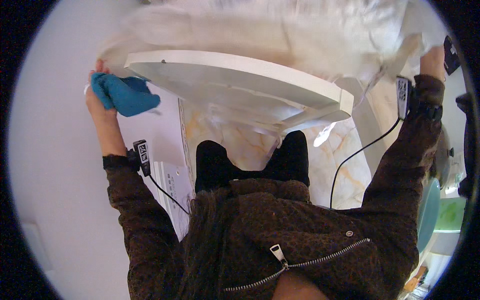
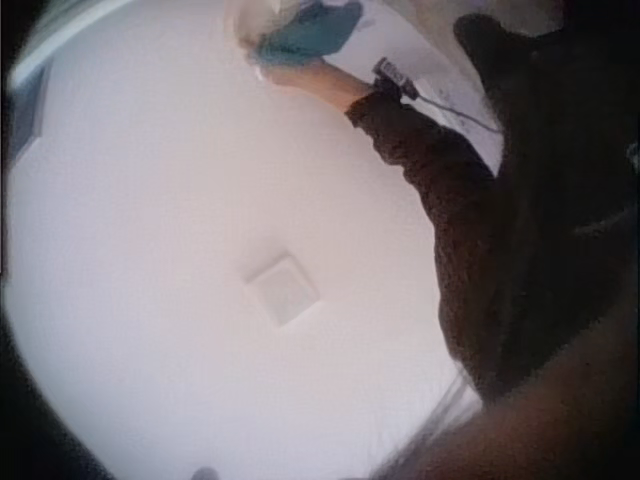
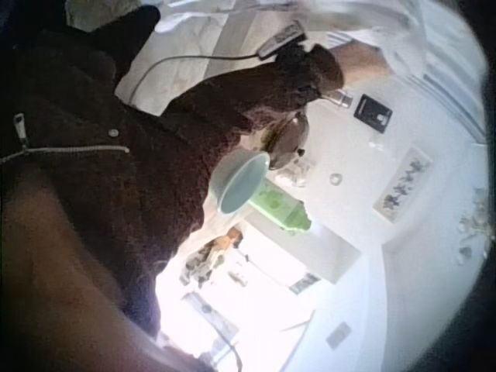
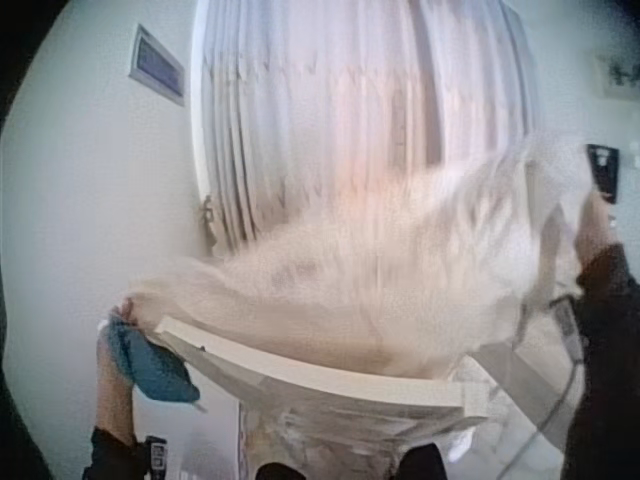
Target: The person assembles a white plastic chair by unfolding it, threading and tying fabric straps to the frame, and adjusting the seat cover. They then wipe the tabletop with a blue cloth.
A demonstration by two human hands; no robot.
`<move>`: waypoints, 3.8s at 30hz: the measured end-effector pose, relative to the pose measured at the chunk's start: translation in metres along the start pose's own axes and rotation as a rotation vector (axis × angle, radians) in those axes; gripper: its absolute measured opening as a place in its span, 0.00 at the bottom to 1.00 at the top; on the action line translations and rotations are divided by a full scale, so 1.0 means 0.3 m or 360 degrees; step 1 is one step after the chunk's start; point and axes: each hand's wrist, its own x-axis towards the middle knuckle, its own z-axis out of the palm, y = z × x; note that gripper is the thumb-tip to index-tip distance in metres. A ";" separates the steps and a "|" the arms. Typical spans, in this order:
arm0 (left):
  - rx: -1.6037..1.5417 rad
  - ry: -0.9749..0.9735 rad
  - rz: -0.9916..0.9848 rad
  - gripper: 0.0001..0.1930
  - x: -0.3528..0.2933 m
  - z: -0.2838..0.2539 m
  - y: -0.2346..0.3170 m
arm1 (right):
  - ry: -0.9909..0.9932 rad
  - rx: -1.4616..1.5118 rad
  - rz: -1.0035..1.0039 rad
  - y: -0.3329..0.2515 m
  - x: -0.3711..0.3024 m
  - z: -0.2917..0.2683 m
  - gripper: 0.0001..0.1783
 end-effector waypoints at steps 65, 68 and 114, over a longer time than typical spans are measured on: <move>0.1268 -0.0512 0.0948 0.22 0.027 0.156 -0.041 | -0.0382 -0.0863 -0.0480 0.102 -0.903 0.624 0.26; 0.1209 -0.0495 0.0756 0.22 0.015 0.156 -0.051 | -0.0373 -0.1448 -0.1027 0.154 -0.890 0.611 0.22; 0.0990 -0.0283 0.0217 0.18 -0.100 0.496 -0.500 | -0.0029 -0.0507 0.0407 0.764 -0.668 0.390 0.21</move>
